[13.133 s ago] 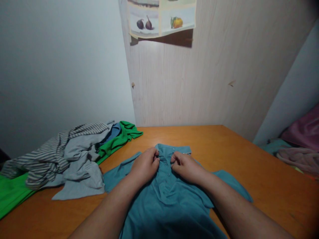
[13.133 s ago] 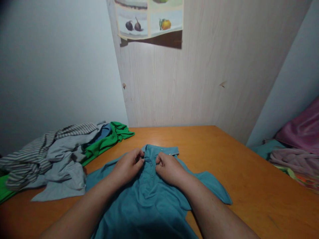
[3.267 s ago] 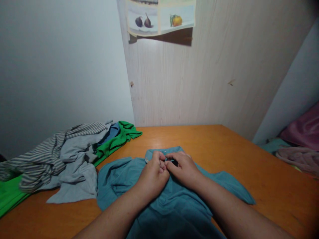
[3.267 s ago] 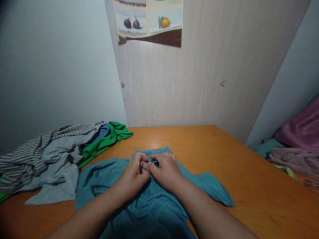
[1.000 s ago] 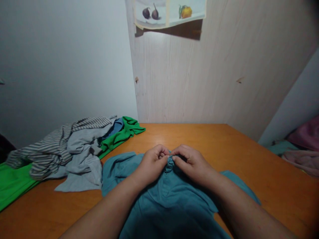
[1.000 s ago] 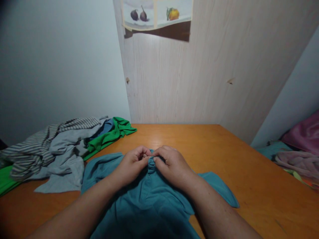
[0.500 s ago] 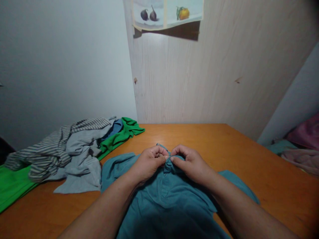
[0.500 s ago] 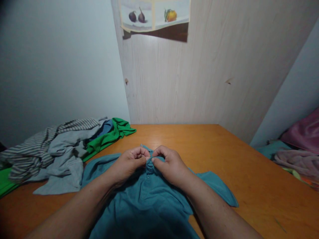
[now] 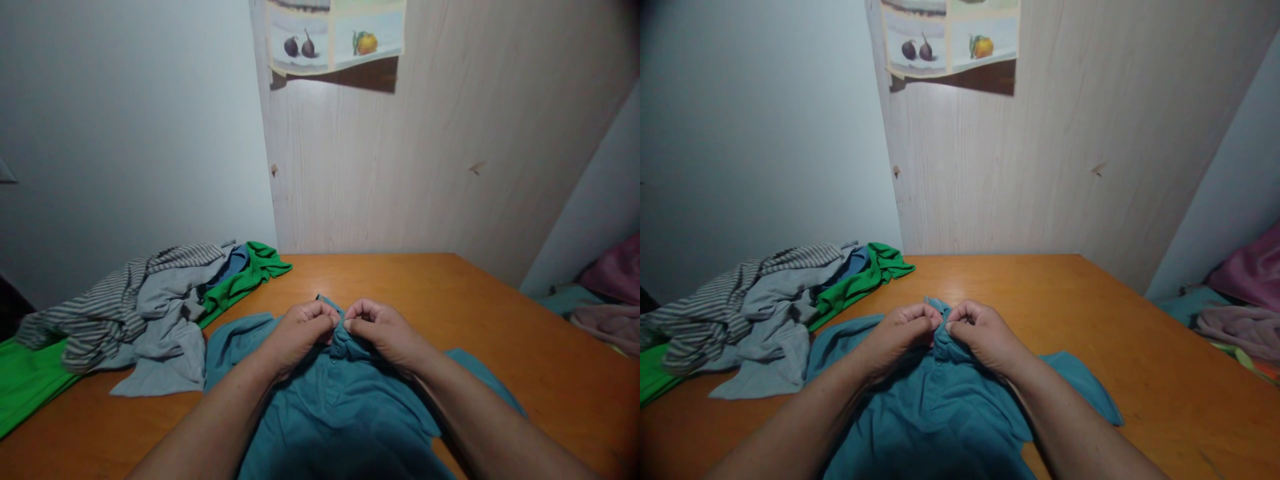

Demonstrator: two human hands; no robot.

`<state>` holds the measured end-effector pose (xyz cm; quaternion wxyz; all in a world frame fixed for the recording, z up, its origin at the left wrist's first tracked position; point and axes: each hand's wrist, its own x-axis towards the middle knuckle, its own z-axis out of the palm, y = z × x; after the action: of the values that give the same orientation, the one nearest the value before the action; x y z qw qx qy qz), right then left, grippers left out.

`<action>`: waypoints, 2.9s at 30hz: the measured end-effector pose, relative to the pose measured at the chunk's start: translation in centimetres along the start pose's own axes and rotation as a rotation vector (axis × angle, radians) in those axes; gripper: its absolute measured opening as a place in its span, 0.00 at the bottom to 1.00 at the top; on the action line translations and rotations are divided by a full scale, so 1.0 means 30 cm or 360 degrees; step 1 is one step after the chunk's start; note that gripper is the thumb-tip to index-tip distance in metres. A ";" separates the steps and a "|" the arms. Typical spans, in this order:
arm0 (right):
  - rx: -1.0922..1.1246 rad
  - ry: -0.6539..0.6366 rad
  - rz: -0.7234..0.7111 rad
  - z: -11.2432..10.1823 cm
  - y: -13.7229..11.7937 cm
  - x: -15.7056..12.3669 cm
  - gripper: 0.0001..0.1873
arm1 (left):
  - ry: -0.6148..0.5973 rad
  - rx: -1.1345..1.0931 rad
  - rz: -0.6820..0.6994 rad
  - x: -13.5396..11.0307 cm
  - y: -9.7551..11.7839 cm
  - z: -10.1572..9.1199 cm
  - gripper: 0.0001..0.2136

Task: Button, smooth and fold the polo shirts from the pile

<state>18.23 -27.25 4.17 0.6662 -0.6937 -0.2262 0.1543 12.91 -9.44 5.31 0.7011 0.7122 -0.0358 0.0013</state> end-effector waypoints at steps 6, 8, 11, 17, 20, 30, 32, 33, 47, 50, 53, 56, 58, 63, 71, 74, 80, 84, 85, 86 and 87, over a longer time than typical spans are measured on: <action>-0.0056 0.0010 -0.0009 0.004 0.007 0.005 0.08 | 0.0085 0.0086 -0.0017 0.006 -0.016 0.006 0.07; -0.0039 -0.0029 0.0022 0.003 0.009 0.005 0.06 | 0.0086 0.0094 -0.0023 0.007 -0.018 0.008 0.05; -0.0006 -0.0051 0.0041 0.005 0.009 0.004 0.05 | 0.0091 0.0124 -0.0026 0.006 -0.019 0.011 0.04; -0.0011 -0.0037 0.0052 0.012 0.009 0.003 0.06 | 0.0108 0.0022 -0.0007 0.005 -0.020 0.023 0.05; -0.0033 -0.0052 0.0049 0.008 0.011 0.005 0.06 | 0.0109 -0.0068 -0.0025 0.007 -0.025 0.026 0.07; -0.0076 0.0002 0.0002 0.006 0.020 0.015 0.06 | 0.0037 -0.0435 -0.0281 0.012 -0.040 0.019 0.09; -0.0068 0.0004 -0.0021 0.006 0.021 0.013 0.07 | 0.0011 -0.0505 -0.0291 0.009 -0.034 0.018 0.09; -0.0063 0.0004 -0.0030 0.006 0.021 0.012 0.07 | -0.0001 -0.0534 -0.0296 0.008 -0.031 0.018 0.09; -0.0197 -0.0078 0.0011 -0.004 0.021 0.009 0.08 | 0.0090 -0.0361 -0.0325 0.008 -0.055 0.030 0.08; -0.0223 -0.0093 0.0020 -0.003 0.019 0.008 0.07 | 0.0130 -0.0222 -0.0258 0.008 -0.053 0.033 0.07; -0.0258 -0.0136 0.0009 -0.002 0.014 0.005 0.06 | 0.0172 -0.0153 -0.0189 0.001 -0.040 0.041 0.07; -0.0275 -0.0173 -0.0012 -0.002 0.011 0.002 0.05 | 0.0147 -0.0138 -0.0137 -0.008 -0.027 0.049 0.08; -0.0272 -0.0187 -0.0019 -0.004 0.012 0.000 0.04 | 0.0127 -0.0149 -0.0120 -0.012 -0.024 0.052 0.08; -0.0263 -0.0237 -0.0034 -0.010 0.019 -0.001 0.03 | 0.0109 -0.0196 -0.0122 -0.012 -0.027 0.055 0.08; -0.0300 -0.0238 -0.0030 -0.007 0.021 0.005 0.05 | 0.0088 -0.0362 -0.0140 -0.014 -0.033 0.058 0.11; -0.0253 -0.0217 0.0031 -0.005 0.014 0.002 0.05 | 0.0073 -0.0416 -0.0116 -0.012 -0.033 0.059 0.13; -0.0026 -0.0217 0.0062 -0.005 0.001 -0.003 0.08 | 0.0044 -0.0341 -0.0076 -0.012 -0.030 0.059 0.12; 0.0009 -0.0222 0.0004 -0.004 0.006 0.000 0.07 | 0.0072 -0.0306 -0.0097 -0.010 -0.031 0.053 0.12; 0.0004 -0.0224 -0.0020 -0.004 0.010 0.002 0.07 | 0.0074 -0.0299 -0.0117 -0.009 -0.033 0.050 0.12; -0.0007 -0.0222 -0.0047 -0.003 0.015 0.004 0.07 | 0.0076 -0.0291 -0.0134 -0.008 -0.035 0.048 0.12; -0.0026 -0.0217 -0.0077 -0.003 0.020 0.006 0.06 | 0.0074 -0.0289 -0.0146 -0.006 -0.036 0.046 0.12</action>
<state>18.48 -27.23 3.59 0.6471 -0.6813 -0.2890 0.1833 12.72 -10.79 4.19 0.7627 0.6464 0.0131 -0.0176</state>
